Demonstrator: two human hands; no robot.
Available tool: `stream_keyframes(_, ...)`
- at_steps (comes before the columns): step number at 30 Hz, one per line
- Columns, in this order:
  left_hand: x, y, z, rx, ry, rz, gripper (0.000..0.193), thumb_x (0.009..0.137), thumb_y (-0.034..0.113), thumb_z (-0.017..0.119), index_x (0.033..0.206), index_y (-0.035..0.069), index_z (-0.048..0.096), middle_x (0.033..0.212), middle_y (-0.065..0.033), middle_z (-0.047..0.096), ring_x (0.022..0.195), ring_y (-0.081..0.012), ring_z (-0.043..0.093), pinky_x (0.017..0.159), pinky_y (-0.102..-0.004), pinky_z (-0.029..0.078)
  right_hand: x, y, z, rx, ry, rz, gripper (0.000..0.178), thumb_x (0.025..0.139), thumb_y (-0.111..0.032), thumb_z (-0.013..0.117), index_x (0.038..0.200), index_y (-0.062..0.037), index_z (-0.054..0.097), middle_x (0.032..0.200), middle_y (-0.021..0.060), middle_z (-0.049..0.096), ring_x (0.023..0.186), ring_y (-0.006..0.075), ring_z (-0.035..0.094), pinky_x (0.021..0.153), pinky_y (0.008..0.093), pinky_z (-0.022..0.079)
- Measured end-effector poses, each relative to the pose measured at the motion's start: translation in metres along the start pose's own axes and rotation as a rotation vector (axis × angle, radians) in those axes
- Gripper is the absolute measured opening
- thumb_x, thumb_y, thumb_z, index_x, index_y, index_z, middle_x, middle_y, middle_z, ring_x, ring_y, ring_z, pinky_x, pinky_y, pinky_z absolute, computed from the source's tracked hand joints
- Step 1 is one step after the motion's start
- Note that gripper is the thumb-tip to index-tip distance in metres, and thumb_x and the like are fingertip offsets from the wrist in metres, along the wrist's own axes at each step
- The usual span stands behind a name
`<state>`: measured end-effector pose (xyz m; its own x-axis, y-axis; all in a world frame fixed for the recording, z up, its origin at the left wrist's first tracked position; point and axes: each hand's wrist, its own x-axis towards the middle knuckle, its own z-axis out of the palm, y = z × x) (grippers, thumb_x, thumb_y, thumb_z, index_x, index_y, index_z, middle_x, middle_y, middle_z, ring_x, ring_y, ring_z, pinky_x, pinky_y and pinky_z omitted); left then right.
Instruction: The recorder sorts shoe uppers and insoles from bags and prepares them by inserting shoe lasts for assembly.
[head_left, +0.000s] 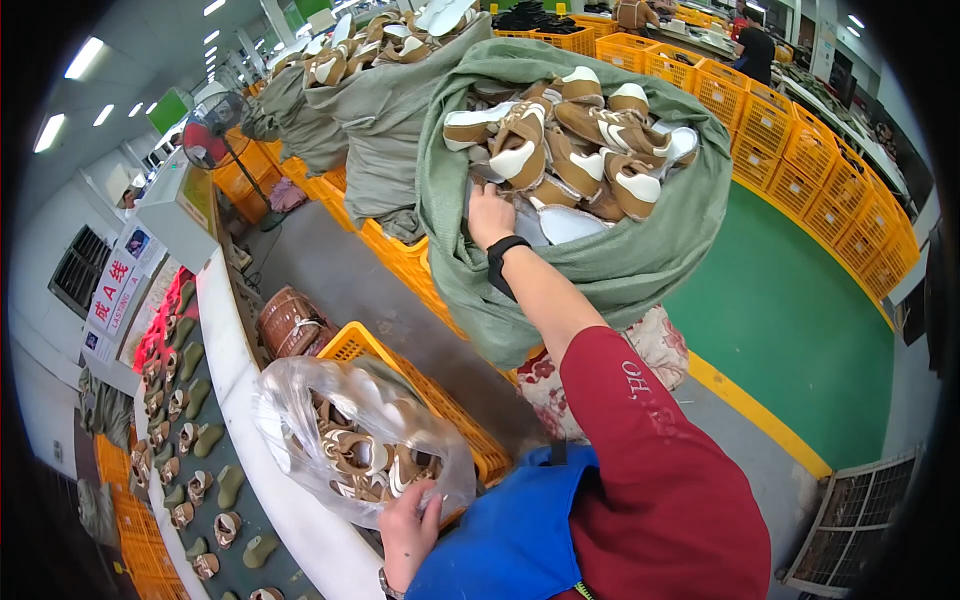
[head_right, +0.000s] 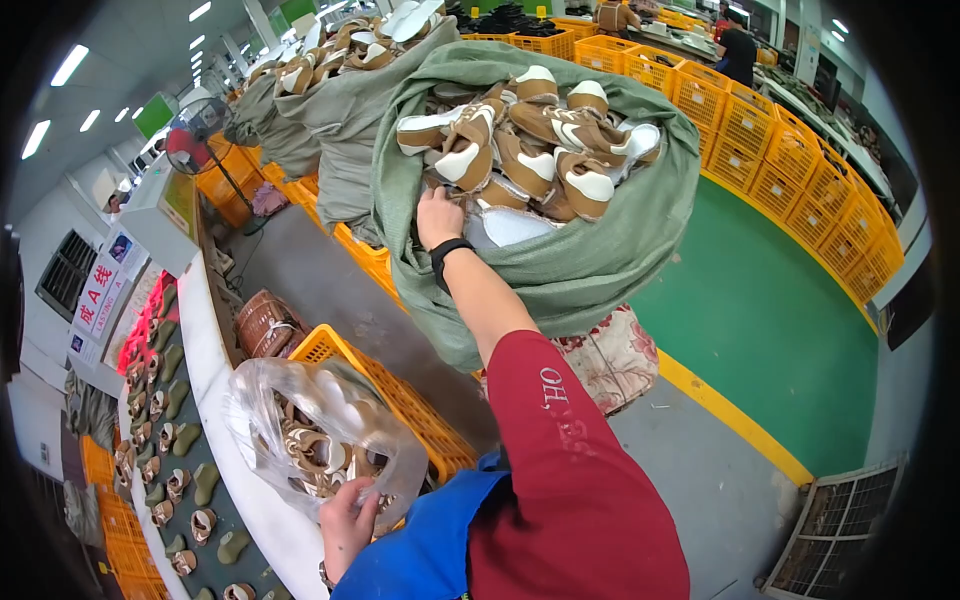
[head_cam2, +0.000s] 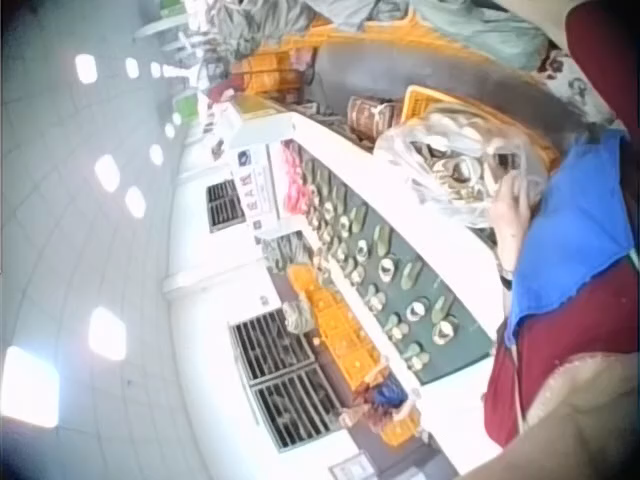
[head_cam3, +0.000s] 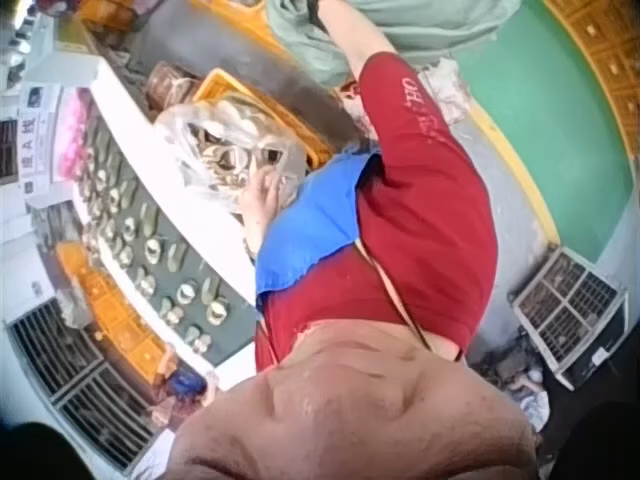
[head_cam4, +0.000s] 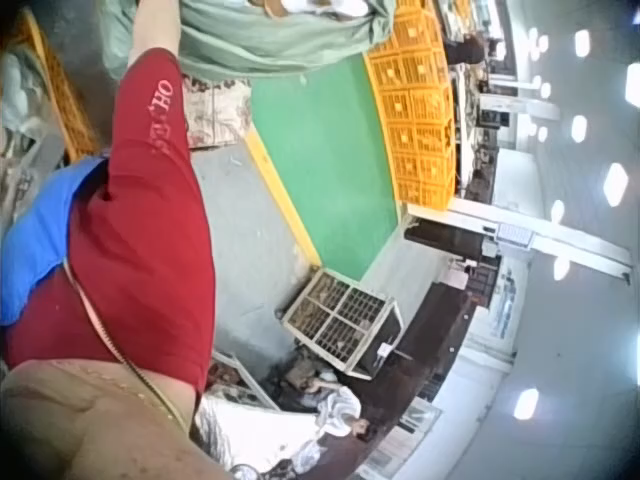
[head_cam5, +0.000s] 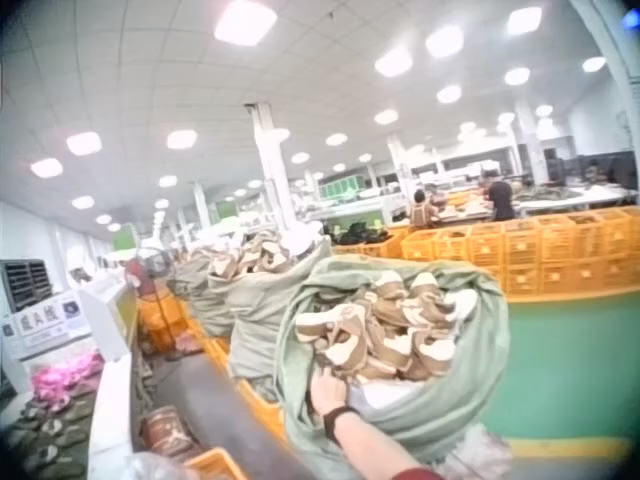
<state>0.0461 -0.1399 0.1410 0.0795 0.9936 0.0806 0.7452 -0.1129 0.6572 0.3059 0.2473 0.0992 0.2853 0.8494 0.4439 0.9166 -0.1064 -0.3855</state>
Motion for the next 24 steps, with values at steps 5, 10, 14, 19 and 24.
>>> stream_keyframes(5,-0.006,0.026,-0.005,-0.010,0.007,-0.076,0.016,0.077,0.003,0.067,0.092,0.003,0.063,0.059,-0.0132,0.059,0.054,-0.0166,0.062,0.052,-0.0280,0.046,0.042,0.024,0.020,0.014,-0.234,0.188,0.042,0.084,-0.020,0.050,0.122,-0.0007,0.047,0.118,0.0152,0.056,0.111,0.0310,0.052,0.092,0.0424,0.041)
stream_keyframes(10,-0.013,0.017,-0.008,0.041,-0.031,-0.131,0.018,0.077,0.003,0.067,0.094,0.003,0.063,0.059,-0.0130,0.059,0.053,-0.0150,0.061,0.051,-0.0277,0.045,0.045,0.007,-0.002,0.252,-0.294,0.339,0.051,0.079,-0.021,0.052,0.124,0.0032,0.047,0.122,0.0235,0.054,0.113,0.0376,0.052,0.096,0.0414,0.041)
stream_keyframes(14,-0.005,0.006,-0.006,-0.004,-0.233,-0.213,0.032,0.081,0.010,0.064,0.112,0.008,0.057,0.090,-0.0175,0.057,0.078,-0.0224,0.057,0.071,-0.0358,0.043,0.038,-0.010,-0.022,0.270,0.006,0.030,0.023,0.074,-0.012,0.058,0.095,-0.0065,0.064,0.103,0.0179,0.057,0.100,0.0349,0.055,0.086,0.0454,0.044)
stream_keyframes(19,0.005,-0.002,0.002,-0.089,-0.070,0.103,0.029,0.079,0.008,0.064,0.108,0.007,0.059,0.071,-0.0198,0.059,0.060,-0.0312,0.059,0.056,-0.0347,0.046,-0.019,-0.019,-0.134,0.352,0.498,-0.238,0.019,0.068,-0.015,0.068,0.082,-0.0047,0.060,0.087,0.0119,0.055,0.082,0.0316,0.057,0.070,0.0431,0.047)
stream_keyframes(24,0.018,-0.030,0.013,-0.456,-0.036,0.060,0.043,0.085,0.004,0.058,0.126,0.003,0.046,0.097,-0.0092,0.064,0.079,-0.0117,0.060,0.067,-0.0229,0.047,-0.086,-0.024,-0.192,1.435,0.239,-0.180,0.020,0.078,-0.005,0.068,0.097,-0.0009,0.061,0.083,0.0038,0.063,0.071,0.0098,0.059,0.064,0.0232,0.047)
